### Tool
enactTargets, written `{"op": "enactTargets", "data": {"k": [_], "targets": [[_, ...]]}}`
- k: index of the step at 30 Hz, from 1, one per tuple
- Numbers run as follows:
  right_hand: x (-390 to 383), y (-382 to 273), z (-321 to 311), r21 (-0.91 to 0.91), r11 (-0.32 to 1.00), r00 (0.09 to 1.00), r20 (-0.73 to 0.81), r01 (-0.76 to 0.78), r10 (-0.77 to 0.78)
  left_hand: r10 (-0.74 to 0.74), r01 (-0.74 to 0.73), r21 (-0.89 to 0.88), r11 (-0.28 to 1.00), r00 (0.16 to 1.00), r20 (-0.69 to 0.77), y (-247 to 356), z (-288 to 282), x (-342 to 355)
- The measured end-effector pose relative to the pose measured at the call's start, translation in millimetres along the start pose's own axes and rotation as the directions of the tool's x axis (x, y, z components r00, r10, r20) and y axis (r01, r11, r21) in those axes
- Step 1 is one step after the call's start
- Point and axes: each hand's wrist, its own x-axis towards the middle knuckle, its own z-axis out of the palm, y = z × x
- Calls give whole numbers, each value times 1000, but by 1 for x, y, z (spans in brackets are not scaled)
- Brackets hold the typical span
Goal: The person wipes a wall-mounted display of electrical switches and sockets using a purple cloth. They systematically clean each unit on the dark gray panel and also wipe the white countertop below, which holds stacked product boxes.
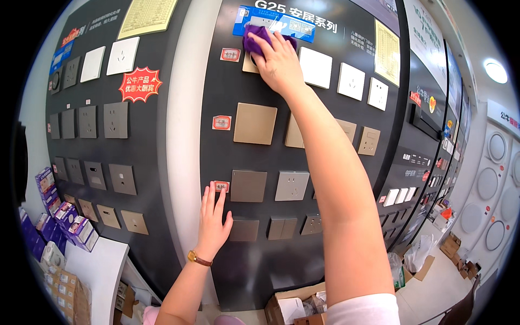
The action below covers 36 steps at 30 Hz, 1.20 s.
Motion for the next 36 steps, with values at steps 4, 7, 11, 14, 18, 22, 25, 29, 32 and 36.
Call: {"op": "enactTargets", "data": {"k": [4,7,11,14,18,22,25,29,32,36], "targets": [[-6,-12,15,-71,988,986,-102,-138,131,4,-3,-20,1000,999,39,3,-5,1],[-9,-20,14,-62,993,988,-123,-100,92,8,-9,5,1000,999,49,1,-10,2],[-30,-27,-7,-20,996,996,33,81,-81,18,-19,18,1000,998,60,-1,-12,0],[-45,-23,-28,44,980,968,153,195,-199,10,-12,28,1000,997,72,-3,-17,-2],[-54,19,-63,-64,970,961,164,234,-221,5,-6,19,1000,996,84,-3,-15,-2],[-57,76,-63,-200,959,973,-152,-200,171,17,-18,11,1000,997,81,-3,-13,-1],[-51,85,-48,-261,903,936,-187,-341,300,12,-14,21,1000,997,82,-1,-12,-1],[-29,59,-32,-236,946,953,-257,-224,162,7,-10,47,999,997,76,1,-6,-1],[-17,39,-19,-117,993,969,-248,-24,-6,1,-7,85,996,997,71,1,-6,-1],[-25,54,-34,-4,999,988,-152,-35,34,1,-9,89,996,996,92,2,-12,-1]]}}
